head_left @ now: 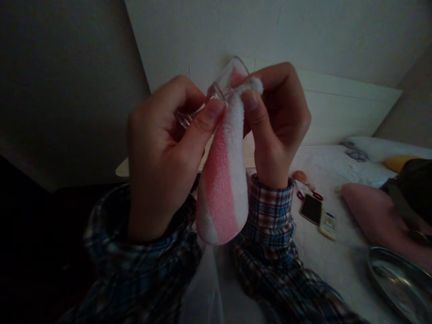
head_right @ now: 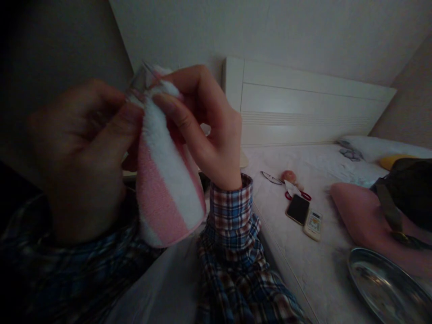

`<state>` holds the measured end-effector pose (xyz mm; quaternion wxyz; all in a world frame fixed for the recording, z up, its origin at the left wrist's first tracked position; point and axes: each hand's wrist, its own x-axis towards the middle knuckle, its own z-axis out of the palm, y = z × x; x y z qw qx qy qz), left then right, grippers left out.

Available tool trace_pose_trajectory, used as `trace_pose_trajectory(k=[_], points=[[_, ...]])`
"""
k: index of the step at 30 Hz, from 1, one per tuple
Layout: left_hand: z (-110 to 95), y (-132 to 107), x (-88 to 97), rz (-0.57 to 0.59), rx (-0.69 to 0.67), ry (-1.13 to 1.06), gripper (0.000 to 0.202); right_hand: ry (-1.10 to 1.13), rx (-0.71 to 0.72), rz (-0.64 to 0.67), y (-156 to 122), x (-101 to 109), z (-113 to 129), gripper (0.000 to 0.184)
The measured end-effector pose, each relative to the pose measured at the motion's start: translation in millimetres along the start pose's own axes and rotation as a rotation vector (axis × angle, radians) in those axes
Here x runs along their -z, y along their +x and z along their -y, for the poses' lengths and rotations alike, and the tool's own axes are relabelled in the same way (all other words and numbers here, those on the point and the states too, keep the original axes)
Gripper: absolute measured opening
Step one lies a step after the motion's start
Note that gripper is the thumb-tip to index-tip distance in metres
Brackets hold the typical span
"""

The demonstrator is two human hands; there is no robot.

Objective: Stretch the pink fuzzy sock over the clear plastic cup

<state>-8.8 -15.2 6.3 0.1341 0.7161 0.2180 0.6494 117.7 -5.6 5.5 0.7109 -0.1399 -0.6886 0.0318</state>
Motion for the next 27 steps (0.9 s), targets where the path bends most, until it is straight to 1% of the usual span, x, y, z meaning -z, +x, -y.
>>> trace_pose_trajectory(k=[1, 5, 7, 9, 12, 16, 19, 22, 24, 26, 27], points=[[0, 0, 1.3, 0.060, 0.082, -0.122, 0.018, 0.011, 0.008, 0.000, 0, -1, 0, 0.001], [-1, 3, 4.6, 0.189, 0.349, -0.588, 0.023, 0.040, 0.025, 0.017, -1, -4, 2, 0.003], [-1, 5, 4.5, 0.247, 0.482, -0.741, 0.028, 0.059, 0.029, 0.025, -1, -5, 3, 0.003], [-2, 7, 3.4, 0.258, 0.537, -0.796, 0.032, 0.074, 0.034, 0.031, -1, -5, 3, 0.003], [-2, 5, 1.1, 0.223, 0.458, -0.747, 0.028, 0.061, 0.022, 0.020, -1, -3, 2, 0.003], [1, 0, -0.6, 0.177, 0.336, -0.545, 0.011, 0.055, 0.011, -0.021, 0, -1, 0, 0.002], [1, -2, -0.9, 0.040, 0.169, -0.302, 0.003, -0.002, 0.000, -0.029, 1, 0, 2, 0.004], [-2, -3, -1.7, -0.109, 0.020, -0.049, 0.004, -0.058, -0.017, -0.032, 1, 2, 5, 0.006], [-5, -4, -2.2, -0.146, -0.021, 0.034, 0.006, -0.053, -0.023, -0.031, 0, 2, 7, 0.006], [-8, -4, -1.9, -0.124, -0.011, 0.051, 0.008, -0.044, -0.022, -0.032, 0, 2, 7, 0.004], [-8, -4, -1.4, -0.097, 0.017, 0.026, 0.010, -0.042, -0.023, -0.030, -1, 2, 7, 0.004]])
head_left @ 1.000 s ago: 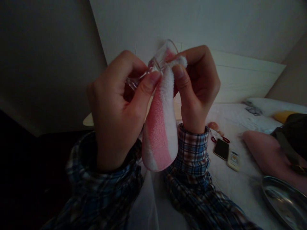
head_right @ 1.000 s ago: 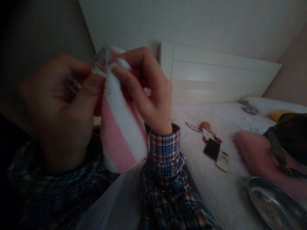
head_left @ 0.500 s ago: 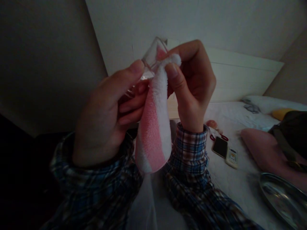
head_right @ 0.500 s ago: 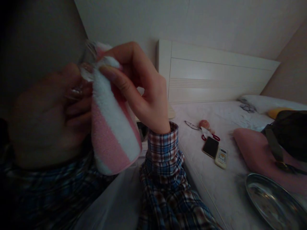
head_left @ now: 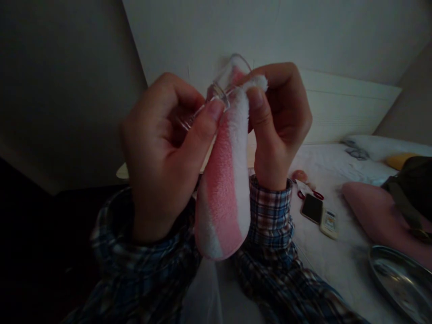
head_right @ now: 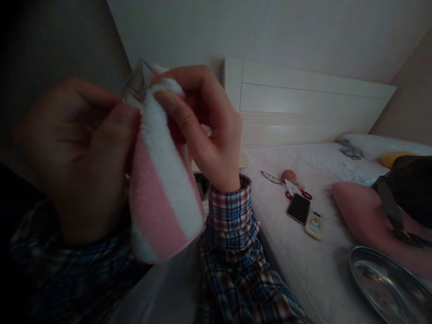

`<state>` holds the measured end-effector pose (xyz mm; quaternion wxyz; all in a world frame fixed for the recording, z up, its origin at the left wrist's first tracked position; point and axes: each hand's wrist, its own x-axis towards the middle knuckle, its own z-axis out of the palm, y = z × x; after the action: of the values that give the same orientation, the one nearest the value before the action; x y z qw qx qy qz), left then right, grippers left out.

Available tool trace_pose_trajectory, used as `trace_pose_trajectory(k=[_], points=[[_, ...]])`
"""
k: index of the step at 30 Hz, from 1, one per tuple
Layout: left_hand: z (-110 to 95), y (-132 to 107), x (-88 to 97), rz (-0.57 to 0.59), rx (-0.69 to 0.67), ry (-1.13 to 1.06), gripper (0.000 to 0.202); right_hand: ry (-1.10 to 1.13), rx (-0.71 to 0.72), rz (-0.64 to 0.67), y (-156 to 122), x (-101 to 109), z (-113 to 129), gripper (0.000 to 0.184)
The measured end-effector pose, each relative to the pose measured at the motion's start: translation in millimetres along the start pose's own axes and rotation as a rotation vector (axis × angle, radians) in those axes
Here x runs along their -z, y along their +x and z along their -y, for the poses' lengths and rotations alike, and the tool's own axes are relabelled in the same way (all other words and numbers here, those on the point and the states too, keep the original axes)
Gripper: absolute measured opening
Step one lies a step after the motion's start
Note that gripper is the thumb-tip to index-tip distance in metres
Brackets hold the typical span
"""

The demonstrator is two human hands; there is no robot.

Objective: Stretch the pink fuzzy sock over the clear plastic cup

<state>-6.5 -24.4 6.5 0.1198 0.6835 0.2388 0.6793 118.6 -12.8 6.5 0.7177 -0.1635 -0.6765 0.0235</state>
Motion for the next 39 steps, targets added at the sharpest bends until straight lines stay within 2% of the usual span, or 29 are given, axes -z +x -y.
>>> trace_pose_trajectory(k=[3, 7, 9, 11, 14, 17, 20, 22, 26, 29, 33, 39], points=[[1, 3, 2.2, 0.141, 0.204, -0.244, 0.020, 0.013, 0.004, 0.014, 0, 0, -2, 0.005], [6, 10, 3.5, 0.384, 0.456, -0.584, 0.033, 0.021, 0.014, 0.057, 1, 0, -2, 0.005], [8, 11, 2.9, 0.444, 0.553, -0.730, 0.034, 0.023, -0.009, 0.079, 0, 1, -1, 0.004], [9, 10, 2.0, 0.446, 0.609, -0.827, 0.035, 0.008, -0.035, 0.085, -1, 2, -1, 0.004], [8, 6, 1.0, 0.356, 0.548, -0.765, 0.031, -0.036, -0.064, 0.040, -2, 3, -3, 0.009], [9, 2, 0.5, 0.293, 0.392, -0.575, 0.007, -0.022, -0.075, -0.012, -4, 3, -6, 0.011], [10, 2, 0.1, 0.188, 0.198, -0.372, 0.013, 0.001, -0.088, -0.045, -4, 2, -8, 0.010], [9, 2, 0.2, 0.119, 0.097, -0.220, 0.009, 0.000, -0.090, -0.071, -3, 1, -7, 0.010], [7, 1, 1.4, 0.065, -0.016, 0.028, 0.008, -0.005, -0.079, -0.089, -3, 0, -4, 0.008], [7, -1, 2.4, 0.020, -0.060, 0.023, 0.006, -0.018, -0.078, -0.054, -3, 0, -1, 0.009], [6, -1, 3.7, 0.025, -0.028, -0.020, 0.004, -0.024, -0.063, -0.020, -3, 1, -2, 0.010], [0, 2, 3.6, 0.173, 0.253, -0.332, 0.017, 0.009, -0.054, 0.051, -3, 3, -3, 0.009]])
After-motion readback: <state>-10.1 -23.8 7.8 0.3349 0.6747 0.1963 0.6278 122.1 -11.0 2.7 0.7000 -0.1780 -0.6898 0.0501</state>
